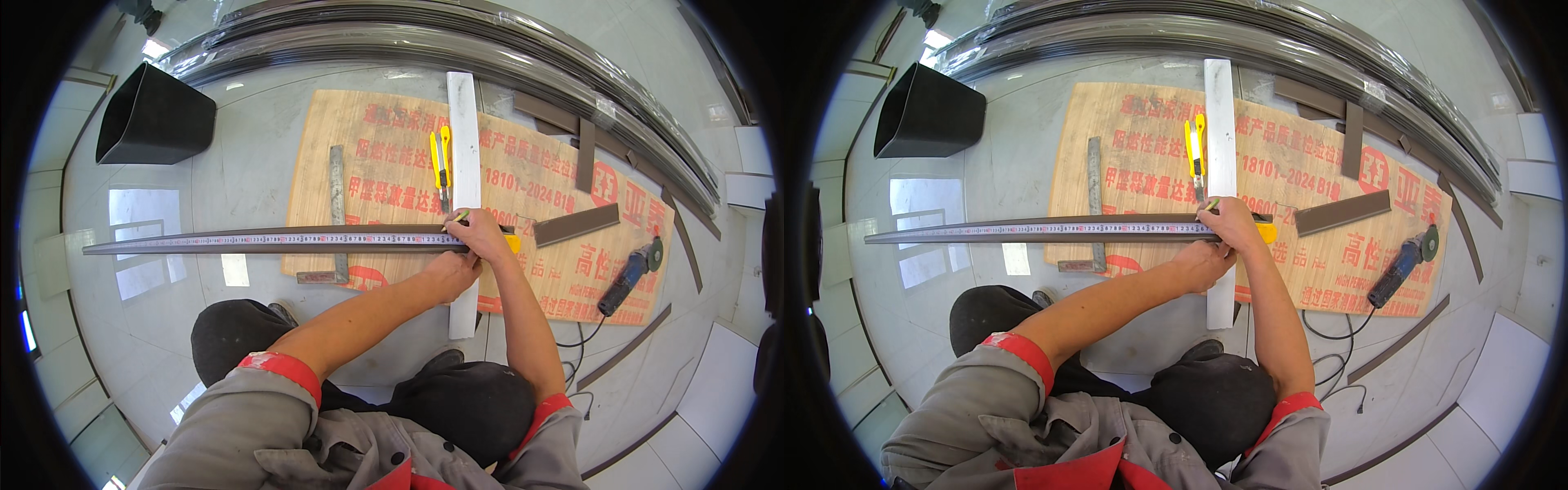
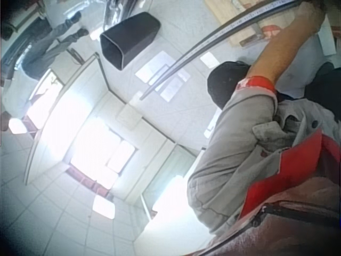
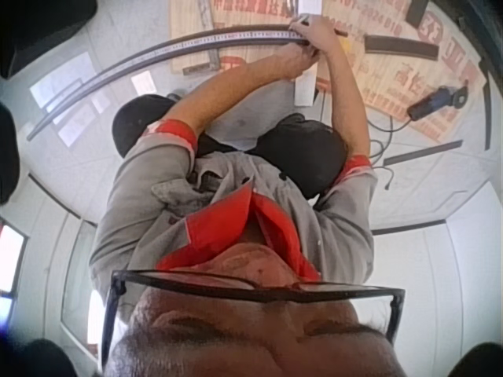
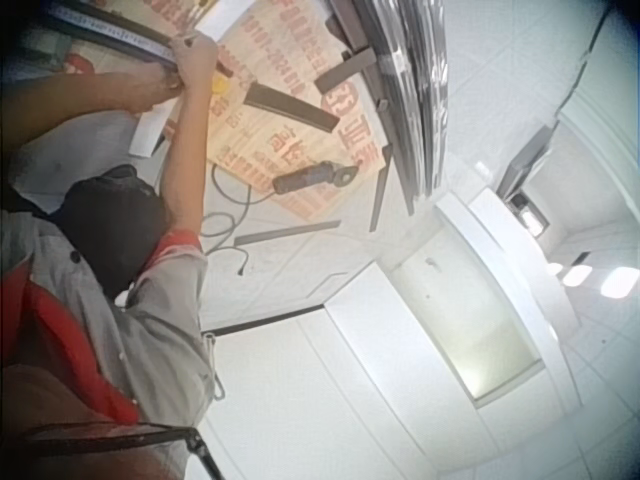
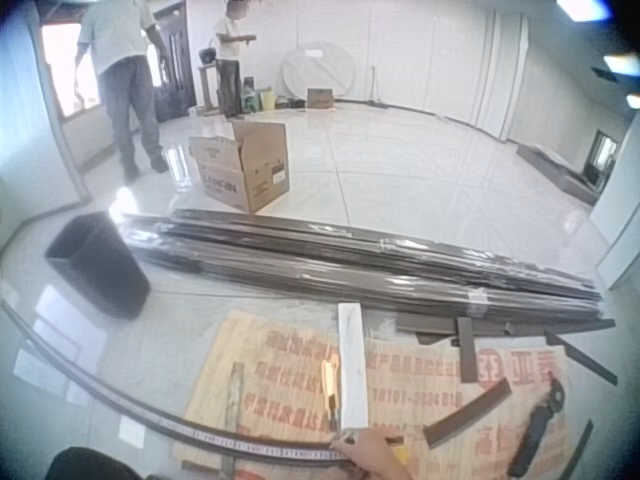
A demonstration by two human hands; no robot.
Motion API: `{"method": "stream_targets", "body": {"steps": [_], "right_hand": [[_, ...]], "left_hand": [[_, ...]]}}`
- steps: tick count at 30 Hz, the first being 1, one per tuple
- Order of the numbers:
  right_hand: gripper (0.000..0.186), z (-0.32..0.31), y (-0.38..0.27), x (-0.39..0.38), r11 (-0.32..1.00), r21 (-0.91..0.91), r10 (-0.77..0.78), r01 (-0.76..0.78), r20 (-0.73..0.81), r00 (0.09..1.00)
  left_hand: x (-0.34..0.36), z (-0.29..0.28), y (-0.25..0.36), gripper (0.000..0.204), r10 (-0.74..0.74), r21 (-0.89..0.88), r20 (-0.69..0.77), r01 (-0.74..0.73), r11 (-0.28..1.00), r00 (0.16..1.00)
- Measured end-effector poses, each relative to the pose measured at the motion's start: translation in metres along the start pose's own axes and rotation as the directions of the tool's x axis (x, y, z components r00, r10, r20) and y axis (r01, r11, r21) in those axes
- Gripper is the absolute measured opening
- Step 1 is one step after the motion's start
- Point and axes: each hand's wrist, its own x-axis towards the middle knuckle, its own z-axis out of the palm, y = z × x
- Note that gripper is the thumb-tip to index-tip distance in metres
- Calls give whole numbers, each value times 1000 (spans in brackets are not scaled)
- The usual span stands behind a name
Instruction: The person installs a dark trim strip along the base of a white wall, measures the wall and trim with a tape measure, marks the trim, and cuts it with an angle grinder. The person also handles small metal fasteners and plastic packaging.
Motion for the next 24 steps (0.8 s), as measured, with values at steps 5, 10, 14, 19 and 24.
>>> {"method": "stream_targets", "body": {"steps": [5,10,14,19,24], "right_hand": [[29,0,0,0,1000,13,23,-23,-2,1000],[29,2,0,1,1000,21,5,-5,-12,1000],[31,2,1,1,991,119,71,-64,-61,996],[32,-1,5,-18,953,258,-58,158,-355,933],[36,-30,18,-63,864,-492,-263,109,-255,930]], "left_hand": [[-1,-4,0,51,12,2,-16,-12,1000,1000],[-1,1,-2,53,7,1,-31,-7,1000,999],[1,1,-2,63,4,-18,0,-4,1000,1000],[-6,-11,3,70,12,25,20,-12,1000,1000],[-1,-16,6,68,-56,25,119,54,998,991]]}}
